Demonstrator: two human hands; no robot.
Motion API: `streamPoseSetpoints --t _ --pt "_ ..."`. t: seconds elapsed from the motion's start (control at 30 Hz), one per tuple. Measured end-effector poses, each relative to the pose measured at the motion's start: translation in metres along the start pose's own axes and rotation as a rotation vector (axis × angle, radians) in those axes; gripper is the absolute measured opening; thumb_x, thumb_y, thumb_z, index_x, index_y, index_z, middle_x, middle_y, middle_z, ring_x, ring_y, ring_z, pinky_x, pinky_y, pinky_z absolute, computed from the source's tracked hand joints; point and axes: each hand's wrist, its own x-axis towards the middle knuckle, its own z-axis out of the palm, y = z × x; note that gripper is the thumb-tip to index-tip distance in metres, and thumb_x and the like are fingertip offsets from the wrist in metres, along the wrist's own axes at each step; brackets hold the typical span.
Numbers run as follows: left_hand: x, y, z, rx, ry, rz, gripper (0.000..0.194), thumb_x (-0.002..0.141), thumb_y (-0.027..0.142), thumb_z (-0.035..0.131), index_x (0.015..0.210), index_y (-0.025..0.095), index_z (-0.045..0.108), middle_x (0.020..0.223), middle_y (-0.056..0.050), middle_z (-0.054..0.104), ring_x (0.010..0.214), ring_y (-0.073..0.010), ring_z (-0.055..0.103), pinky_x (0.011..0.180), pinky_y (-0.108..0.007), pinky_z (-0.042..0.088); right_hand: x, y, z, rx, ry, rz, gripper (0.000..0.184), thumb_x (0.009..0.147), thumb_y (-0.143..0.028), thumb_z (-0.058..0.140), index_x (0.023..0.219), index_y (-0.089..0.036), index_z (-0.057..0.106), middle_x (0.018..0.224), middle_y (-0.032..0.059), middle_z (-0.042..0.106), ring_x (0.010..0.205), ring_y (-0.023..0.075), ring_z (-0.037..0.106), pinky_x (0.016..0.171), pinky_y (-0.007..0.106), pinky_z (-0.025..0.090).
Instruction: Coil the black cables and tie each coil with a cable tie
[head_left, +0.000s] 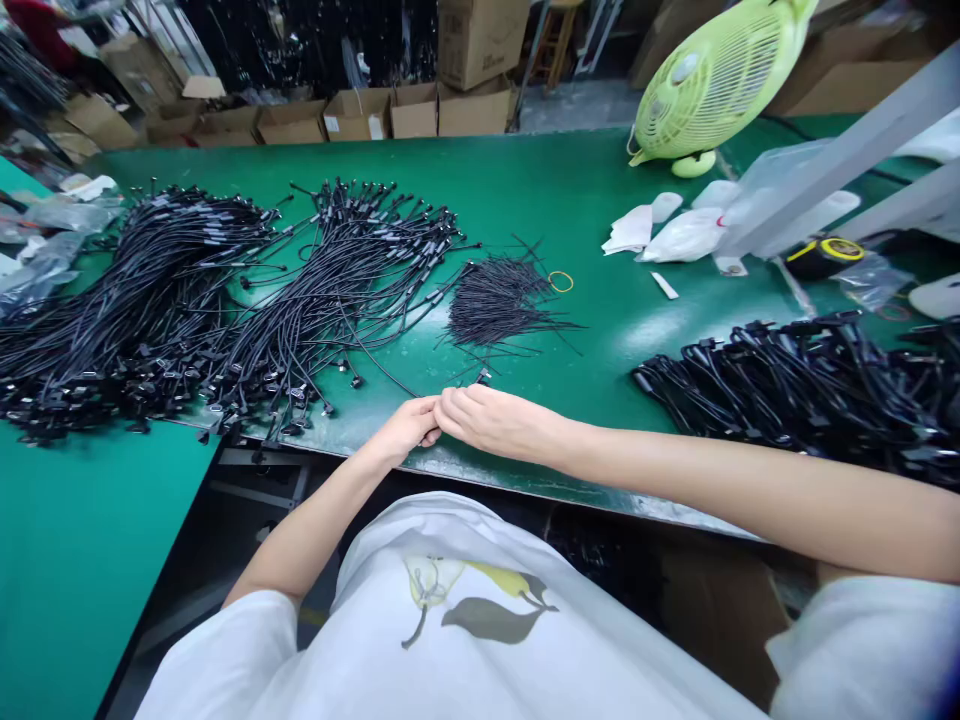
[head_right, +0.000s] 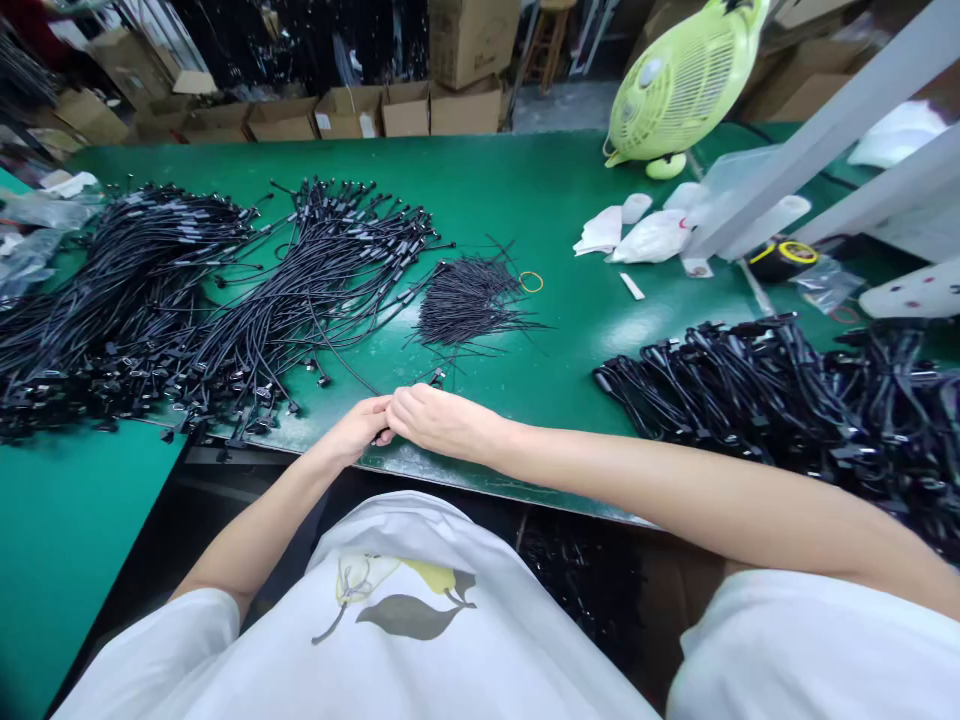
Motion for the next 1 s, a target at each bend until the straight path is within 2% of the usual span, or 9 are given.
streamPoseSetpoints --t 0.1,0.23,0.37,0.57,0.7,0.8,0.87,0.93,1.0 --pt "-0.001 -0.001 0.0 -0.002 0.007 -0.022 0.015 0.065 0.027 0.061 0.069 0.016 0.051 0.047 0.008 0.038 0.042 -0.0045 0.032 0.042 -0.018 0.022 0.006 -0.002 -0.006 -0.046 -0.062 0.004 0.024 0.092 -0.006 0.033 0.095 -0.012 0.056 0.081 0.0078 0.058 0.066 0.0176 0.049 0.056 0.032 0.027" --pt "-0.002 -0.002 0.0 0.014 0.0 -0.039 0.017 0.064 0.029 0.062 0.068 0.016 0.052 0.048 0.008 0.039 0.042 -0.0047 0.033 0.042 -0.018 0.022 0.01 -0.005 -0.009 -0.031 -0.085 -0.033 0.023 0.092 -0.007 0.033 0.087 -0.013 0.055 0.072 0.005 0.052 0.063 0.0179 0.048 0.054 0.032 0.025" --pt "-0.002 -0.002 -0.002 0.044 -0.043 -0.034 0.026 0.068 0.038 0.066 0.067 0.016 0.053 0.045 0.008 0.038 0.041 -0.0048 0.031 0.041 -0.019 0.022 0.007 -0.009 -0.004 -0.016 -0.179 0.115 0.022 0.088 -0.005 0.035 0.084 -0.013 0.055 0.072 0.0066 0.053 0.062 0.0189 0.05 0.052 0.033 0.022" --pt "-0.004 -0.007 0.007 0.083 -0.029 -0.048 0.023 0.073 0.037 0.062 0.069 0.016 0.053 0.045 0.008 0.039 0.041 -0.0054 0.031 0.042 -0.019 0.023 0.001 -0.012 0.008 -0.037 -0.151 -0.082 0.023 0.085 -0.003 0.039 0.082 -0.011 0.06 0.07 0.0064 0.053 0.06 0.0183 0.049 0.052 0.033 0.022" --pt "-0.004 -0.004 0.015 0.053 0.01 -0.041 0.018 0.074 0.027 0.056 0.085 0.015 0.062 0.051 0.007 0.043 0.045 -0.0069 0.036 0.045 -0.02 0.028 0.003 -0.01 0.01 -0.026 -0.188 -0.11 0.026 0.085 -0.002 0.037 0.077 -0.012 0.06 0.068 0.0073 0.054 0.056 0.017 0.048 0.051 0.032 0.02" --pt "-0.002 0.004 0.016 -0.009 0.095 0.038 0.023 0.072 0.02 0.055 0.091 0.015 0.068 0.064 0.002 0.059 0.059 -0.01 0.05 0.056 -0.022 0.037 0.006 -0.004 0.01 0.071 -0.219 0.025 0.03 0.087 -0.003 0.032 0.078 -0.011 0.059 0.067 0.0083 0.055 0.055 0.0169 0.049 0.049 0.031 0.018" --pt "0.002 0.007 0.015 -0.084 0.21 0.082 0.025 0.072 0.017 0.057 0.092 0.017 0.071 0.083 -0.001 0.069 0.079 -0.0145 0.059 0.072 -0.025 0.043 0.009 0.0 0.011 0.164 -0.244 0.179 0.031 0.088 -0.004 0.029 0.082 -0.011 0.059 0.068 0.0091 0.057 0.057 0.0172 0.051 0.05 0.031 0.018" --pt "0.007 0.008 0.014 -0.181 0.304 0.106 0.025 0.072 0.017 0.06 0.094 0.018 0.073 0.102 -0.004 0.072 0.1 -0.0197 0.06 0.088 -0.029 0.043 0.012 0.003 0.014 0.281 -0.271 0.36 0.03 0.088 -0.006 0.031 0.085 -0.01 0.06 0.071 0.0106 0.06 0.059 0.0174 0.053 0.051 0.03 0.019" --pt "0.013 0.007 0.015 -0.263 0.327 0.149 0.024 0.075 0.021 0.06 0.094 0.017 0.074 0.109 -0.006 0.071 0.11 -0.0231 0.058 0.098 -0.034 0.04 0.014 0.003 0.021 0.455 -0.232 0.561 0.025 0.088 -0.011 0.036 0.085 -0.011 0.06 0.076 0.0114 0.063 0.064 0.0172 0.055 0.053 0.029 0.023"
